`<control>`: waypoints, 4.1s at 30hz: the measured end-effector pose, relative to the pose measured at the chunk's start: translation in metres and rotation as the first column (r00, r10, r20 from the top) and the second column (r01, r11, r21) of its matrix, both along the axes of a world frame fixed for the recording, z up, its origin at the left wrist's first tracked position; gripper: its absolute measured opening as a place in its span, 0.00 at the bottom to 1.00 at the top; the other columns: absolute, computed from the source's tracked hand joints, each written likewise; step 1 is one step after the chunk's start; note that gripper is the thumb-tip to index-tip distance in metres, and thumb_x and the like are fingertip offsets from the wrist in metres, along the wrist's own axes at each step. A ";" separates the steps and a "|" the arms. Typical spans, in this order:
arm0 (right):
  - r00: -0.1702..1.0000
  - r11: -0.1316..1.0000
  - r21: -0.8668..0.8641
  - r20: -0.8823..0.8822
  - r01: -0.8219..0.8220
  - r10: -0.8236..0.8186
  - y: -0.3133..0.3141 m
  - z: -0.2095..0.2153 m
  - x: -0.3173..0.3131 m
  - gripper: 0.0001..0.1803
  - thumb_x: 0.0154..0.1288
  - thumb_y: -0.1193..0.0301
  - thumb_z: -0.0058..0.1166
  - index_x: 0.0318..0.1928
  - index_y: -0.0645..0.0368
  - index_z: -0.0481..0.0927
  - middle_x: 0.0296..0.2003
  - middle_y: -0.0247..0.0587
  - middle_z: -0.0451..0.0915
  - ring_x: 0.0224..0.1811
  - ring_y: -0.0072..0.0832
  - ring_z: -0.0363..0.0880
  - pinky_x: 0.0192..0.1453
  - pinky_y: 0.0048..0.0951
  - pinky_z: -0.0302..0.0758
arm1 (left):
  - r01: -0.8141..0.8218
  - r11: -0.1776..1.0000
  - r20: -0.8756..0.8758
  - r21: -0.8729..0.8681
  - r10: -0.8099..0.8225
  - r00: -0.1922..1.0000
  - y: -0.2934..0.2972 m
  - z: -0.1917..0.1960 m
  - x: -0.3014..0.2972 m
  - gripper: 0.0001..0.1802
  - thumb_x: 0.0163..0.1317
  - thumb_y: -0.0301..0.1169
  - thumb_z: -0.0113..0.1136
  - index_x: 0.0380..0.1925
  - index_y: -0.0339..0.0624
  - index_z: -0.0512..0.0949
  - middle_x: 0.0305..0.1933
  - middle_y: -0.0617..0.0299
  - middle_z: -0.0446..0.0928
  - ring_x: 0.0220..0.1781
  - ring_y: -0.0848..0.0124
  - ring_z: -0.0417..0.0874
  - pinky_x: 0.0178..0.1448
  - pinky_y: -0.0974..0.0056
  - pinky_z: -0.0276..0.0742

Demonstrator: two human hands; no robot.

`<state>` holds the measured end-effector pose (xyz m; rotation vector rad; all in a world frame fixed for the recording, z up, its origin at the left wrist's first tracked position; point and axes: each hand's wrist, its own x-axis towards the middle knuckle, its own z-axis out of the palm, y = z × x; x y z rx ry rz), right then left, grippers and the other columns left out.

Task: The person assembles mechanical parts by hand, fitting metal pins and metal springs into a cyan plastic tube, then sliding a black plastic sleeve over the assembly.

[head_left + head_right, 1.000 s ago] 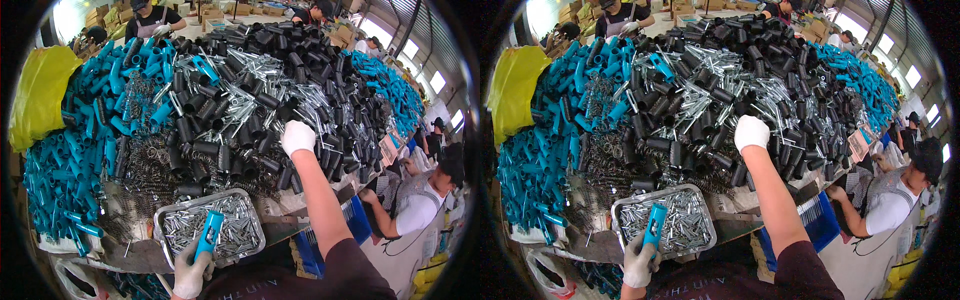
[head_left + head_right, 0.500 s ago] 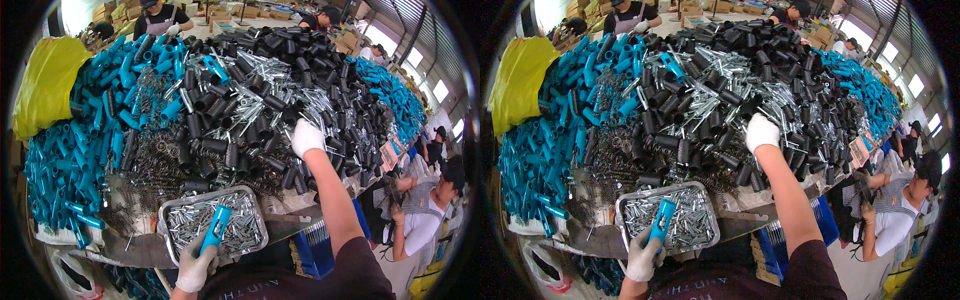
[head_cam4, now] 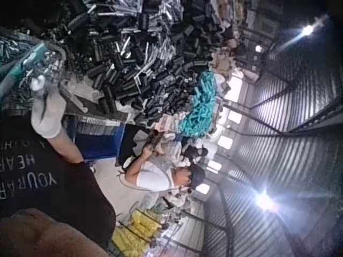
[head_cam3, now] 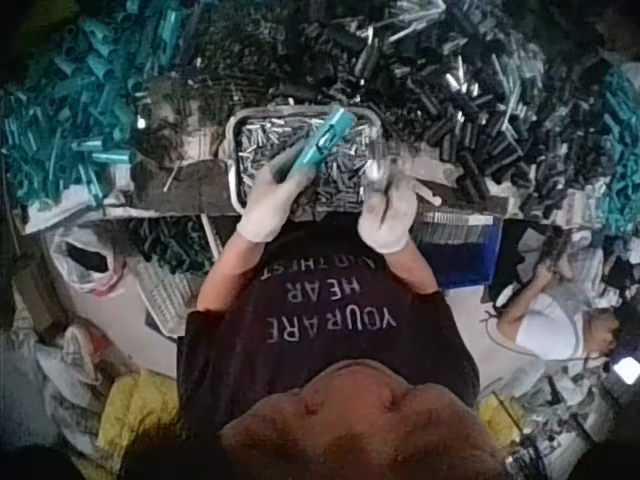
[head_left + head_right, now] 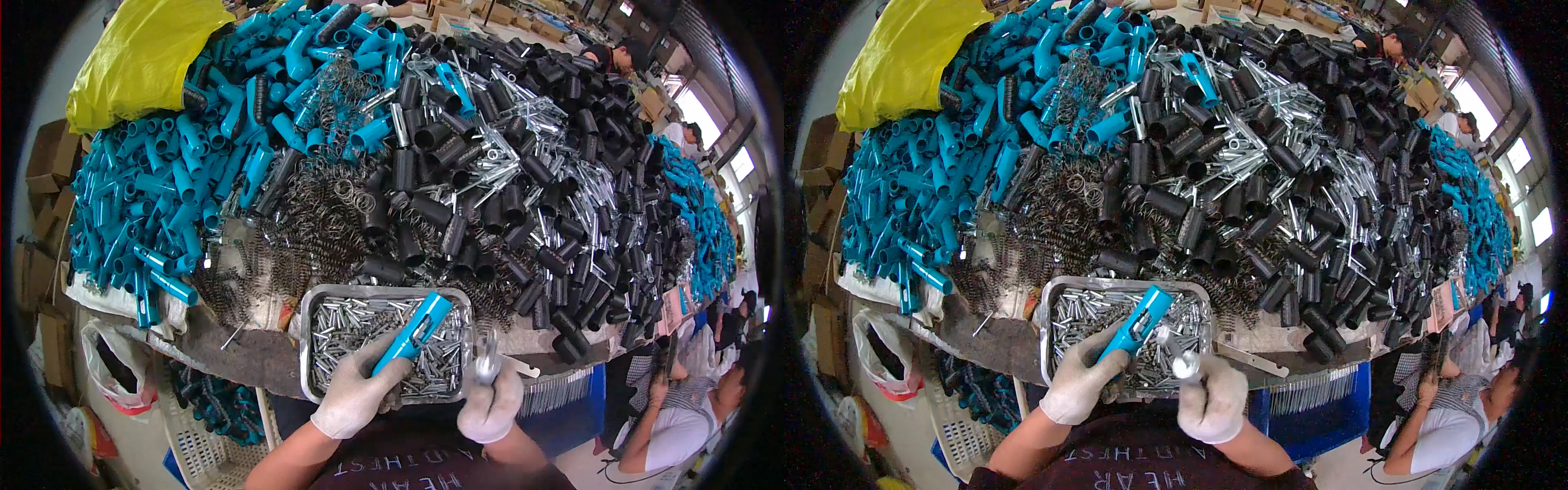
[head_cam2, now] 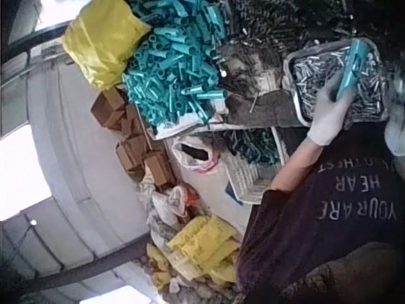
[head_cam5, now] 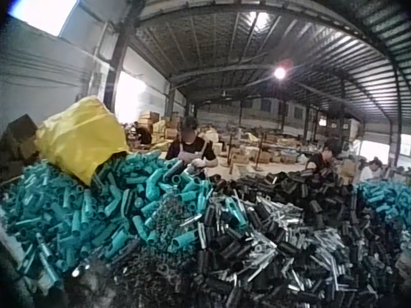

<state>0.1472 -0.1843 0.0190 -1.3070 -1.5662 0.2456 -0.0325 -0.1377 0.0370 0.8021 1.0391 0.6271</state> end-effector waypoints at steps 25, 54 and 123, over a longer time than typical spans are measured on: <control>0.944 0.957 -0.289 -0.311 0.018 -0.112 0.011 -0.017 0.007 0.12 0.70 0.64 0.47 0.38 0.61 0.73 0.22 0.37 0.74 0.21 0.25 0.73 0.26 0.29 0.69 | -0.088 0.993 -0.149 0.076 0.099 0.984 0.001 -0.002 0.008 0.30 0.60 0.33 0.60 0.62 0.33 0.69 0.25 0.70 0.73 0.22 0.84 0.67 0.25 0.74 0.64; 0.205 0.852 -0.429 -0.901 -0.300 -0.382 -0.004 -0.015 0.011 0.23 0.73 0.50 0.41 0.51 0.57 0.71 0.37 0.38 0.76 0.36 0.29 0.76 0.38 0.34 0.75 | 0.669 0.675 -0.604 0.311 -0.403 0.688 -0.015 0.008 0.029 0.16 0.64 0.42 0.54 0.43 0.43 0.80 0.32 0.49 0.81 0.35 0.49 0.83 0.38 0.52 0.79; -0.080 0.506 -0.255 -0.831 -0.824 -0.550 0.000 -0.022 0.008 0.25 0.73 0.52 0.40 0.59 0.55 0.72 0.29 0.38 0.78 0.20 0.24 0.73 0.20 0.25 0.67 | 0.173 0.941 -0.338 0.292 -0.068 0.939 0.023 -0.006 0.023 0.07 0.43 0.23 0.69 0.20 0.35 0.79 0.25 0.62 0.79 0.31 0.75 0.80 0.39 0.70 0.74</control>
